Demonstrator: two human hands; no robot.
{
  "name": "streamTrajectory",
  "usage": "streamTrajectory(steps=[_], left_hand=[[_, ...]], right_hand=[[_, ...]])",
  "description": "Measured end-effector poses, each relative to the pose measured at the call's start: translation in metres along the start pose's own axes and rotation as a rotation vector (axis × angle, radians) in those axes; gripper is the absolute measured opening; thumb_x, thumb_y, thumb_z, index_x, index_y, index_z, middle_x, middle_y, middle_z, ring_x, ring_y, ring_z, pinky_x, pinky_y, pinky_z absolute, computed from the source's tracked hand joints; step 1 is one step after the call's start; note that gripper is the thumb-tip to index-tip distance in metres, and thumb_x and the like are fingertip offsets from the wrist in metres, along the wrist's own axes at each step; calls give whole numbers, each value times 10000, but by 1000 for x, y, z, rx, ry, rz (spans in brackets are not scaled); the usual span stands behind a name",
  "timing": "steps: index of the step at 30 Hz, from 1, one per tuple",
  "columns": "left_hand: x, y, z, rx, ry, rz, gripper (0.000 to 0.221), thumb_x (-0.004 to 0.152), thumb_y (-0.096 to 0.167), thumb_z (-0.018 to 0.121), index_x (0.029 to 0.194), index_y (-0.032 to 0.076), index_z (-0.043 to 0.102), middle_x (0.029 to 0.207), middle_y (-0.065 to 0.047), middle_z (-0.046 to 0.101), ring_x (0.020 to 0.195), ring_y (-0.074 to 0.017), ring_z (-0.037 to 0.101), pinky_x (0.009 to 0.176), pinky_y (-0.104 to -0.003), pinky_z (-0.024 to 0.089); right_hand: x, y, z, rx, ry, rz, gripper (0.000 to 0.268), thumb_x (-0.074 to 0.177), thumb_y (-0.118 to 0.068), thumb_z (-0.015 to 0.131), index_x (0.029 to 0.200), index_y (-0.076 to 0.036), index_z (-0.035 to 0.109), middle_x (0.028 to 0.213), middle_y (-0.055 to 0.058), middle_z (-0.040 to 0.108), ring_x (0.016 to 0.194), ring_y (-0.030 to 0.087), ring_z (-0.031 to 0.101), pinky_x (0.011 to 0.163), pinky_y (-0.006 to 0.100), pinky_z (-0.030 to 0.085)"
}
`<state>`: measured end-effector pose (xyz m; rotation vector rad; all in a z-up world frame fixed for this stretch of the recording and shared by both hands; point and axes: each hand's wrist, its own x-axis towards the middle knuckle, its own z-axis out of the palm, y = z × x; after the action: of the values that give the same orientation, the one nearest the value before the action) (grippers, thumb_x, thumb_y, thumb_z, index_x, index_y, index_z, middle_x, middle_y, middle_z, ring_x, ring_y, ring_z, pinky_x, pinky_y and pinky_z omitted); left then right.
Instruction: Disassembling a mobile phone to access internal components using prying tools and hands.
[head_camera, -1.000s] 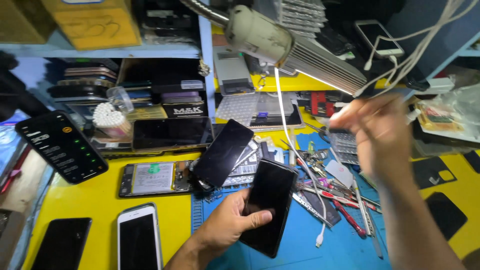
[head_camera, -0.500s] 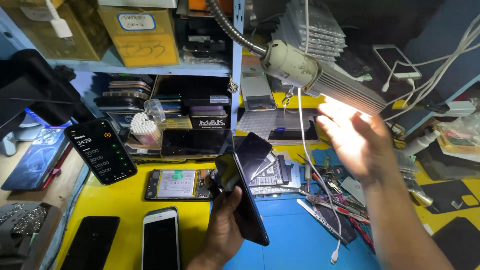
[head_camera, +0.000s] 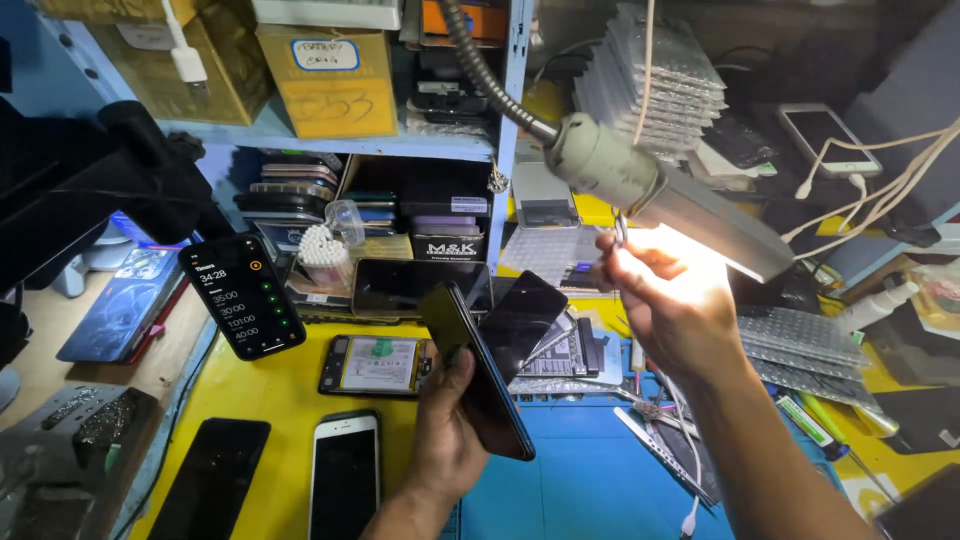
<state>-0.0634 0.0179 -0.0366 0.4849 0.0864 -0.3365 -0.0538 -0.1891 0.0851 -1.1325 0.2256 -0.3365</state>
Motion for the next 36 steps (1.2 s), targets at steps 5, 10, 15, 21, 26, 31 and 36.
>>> streamTrajectory(steps=[5, 10, 15, 21, 26, 31, 36], left_hand=[[-2, 19, 29, 82, -27, 122, 319, 860, 313, 763, 993, 37, 675, 791, -82, 677, 659, -224, 664, 551, -360, 579], [4, 32, 42, 204, 118, 81, 382, 887, 395, 696, 806, 29, 624, 637, -175, 642, 527, -344, 649, 509, -452, 550], [20, 38, 55, 125, 53, 204, 371, 833, 329, 749, 1080, 54, 715, 1009, -84, 727, 954, -242, 667, 877, -370, 526], [31, 45, 75, 137, 40, 265, 338, 835, 321, 762, 1083, 97, 713, 1061, -58, 744, 1015, -219, 683, 957, -370, 524], [31, 45, 84, 194, 68, 331, 305, 851, 308, 750, 1060, 93, 698, 1038, -54, 737, 1003, -195, 678, 937, -337, 514], [31, 45, 89, 199, 99, 350, 344, 825, 311, 751, 1071, 73, 711, 1077, -80, 757, 1026, -197, 694, 962, -333, 517], [26, 48, 99, 216, 175, 332, 426, 799, 308, 746, 1145, 64, 696, 1099, -79, 739, 1041, -210, 674, 956, -348, 515]], right_hand=[[-34, 43, -45, 231, -216, -25, 382, 746, 113, 705, 1118, 128, 617, 1093, 292, 638, 974, 355, 648, 885, 449, 548], [-47, 65, -34, 132, -342, 90, 349, 796, -20, 798, 1113, 42, 666, 1009, 193, 690, 878, 280, 646, 754, 373, 531], [-54, 23, 23, -160, -7, 170, 373, 746, 50, 758, 1098, 168, 729, 975, 275, 772, 832, 353, 746, 876, 394, 618], [-50, 39, -9, -780, -186, -222, 202, 874, -237, 751, 1021, -173, 875, 1099, -50, 848, 1122, 22, 696, 1096, 181, 479], [-43, 51, -36, -1239, -335, -822, 290, 1031, -191, 550, 1209, -287, 759, 1233, -88, 760, 1213, 82, 668, 1139, 214, 429], [-32, 62, -54, -1572, -310, -1151, 419, 1048, -116, 551, 1426, -292, 588, 1408, -77, 673, 1111, 76, 694, 932, 165, 520], [-36, 54, -40, -1401, -307, -1187, 332, 1031, -141, 634, 1355, -208, 653, 1246, -50, 756, 1174, 127, 711, 1046, 204, 523]])
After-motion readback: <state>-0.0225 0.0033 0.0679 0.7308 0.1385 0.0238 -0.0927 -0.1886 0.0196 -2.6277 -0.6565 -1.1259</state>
